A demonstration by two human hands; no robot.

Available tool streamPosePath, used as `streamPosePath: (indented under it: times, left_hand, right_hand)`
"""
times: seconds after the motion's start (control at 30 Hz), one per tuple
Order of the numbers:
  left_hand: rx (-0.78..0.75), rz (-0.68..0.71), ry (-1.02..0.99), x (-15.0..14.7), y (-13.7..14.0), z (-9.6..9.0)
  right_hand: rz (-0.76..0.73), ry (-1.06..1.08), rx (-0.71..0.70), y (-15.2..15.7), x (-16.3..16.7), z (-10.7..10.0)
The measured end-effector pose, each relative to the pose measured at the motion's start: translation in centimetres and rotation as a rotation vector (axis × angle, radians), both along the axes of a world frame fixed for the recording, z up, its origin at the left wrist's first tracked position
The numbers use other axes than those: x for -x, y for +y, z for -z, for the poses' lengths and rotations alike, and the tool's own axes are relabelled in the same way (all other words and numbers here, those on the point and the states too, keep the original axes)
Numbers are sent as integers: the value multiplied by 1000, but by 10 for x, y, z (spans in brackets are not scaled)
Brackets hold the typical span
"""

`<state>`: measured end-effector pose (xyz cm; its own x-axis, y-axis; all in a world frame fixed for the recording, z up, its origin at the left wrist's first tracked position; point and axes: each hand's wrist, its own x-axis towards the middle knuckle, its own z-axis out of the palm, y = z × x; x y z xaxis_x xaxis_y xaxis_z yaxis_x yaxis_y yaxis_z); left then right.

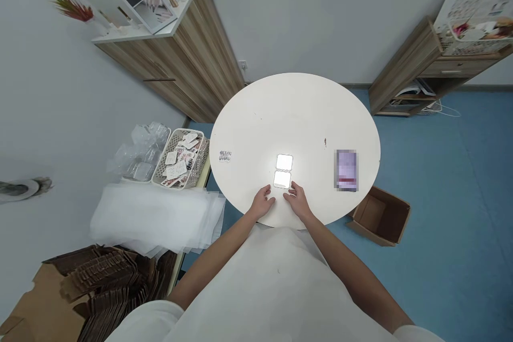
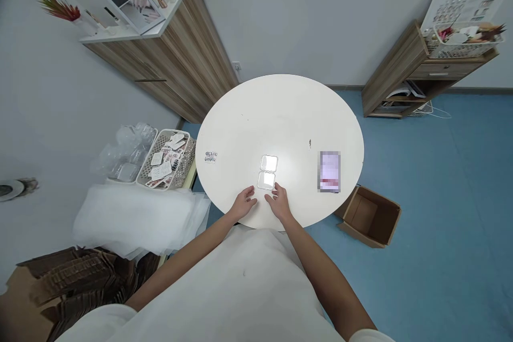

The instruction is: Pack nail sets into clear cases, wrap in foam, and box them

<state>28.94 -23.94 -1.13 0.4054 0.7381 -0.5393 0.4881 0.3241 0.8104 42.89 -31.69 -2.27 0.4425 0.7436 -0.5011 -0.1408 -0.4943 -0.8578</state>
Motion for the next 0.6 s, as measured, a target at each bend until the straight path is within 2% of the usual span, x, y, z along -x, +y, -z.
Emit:
streamPosePath:
  times: [0.07, 0.17, 0.27, 0.43, 0.6]
  left_hand:
    - [-2, -7, 6, 8, 2, 0]
    - [-29, -32, 37, 26, 13, 0]
    - [-92, -84, 82, 49, 35, 0]
    - [-185, -163, 146, 94, 85, 4]
    - [-317, -88, 238, 132, 140, 10]
  right_hand:
    - [33, -70, 14, -1, 4, -3]
    - [69, -302, -21, 0, 15, -14]
    - [5, -489, -105, 11, 30, -26]
    - [-219, -500, -125, 52, 61, -32]
    - [-373, -495, -47, 104, 85, -24]
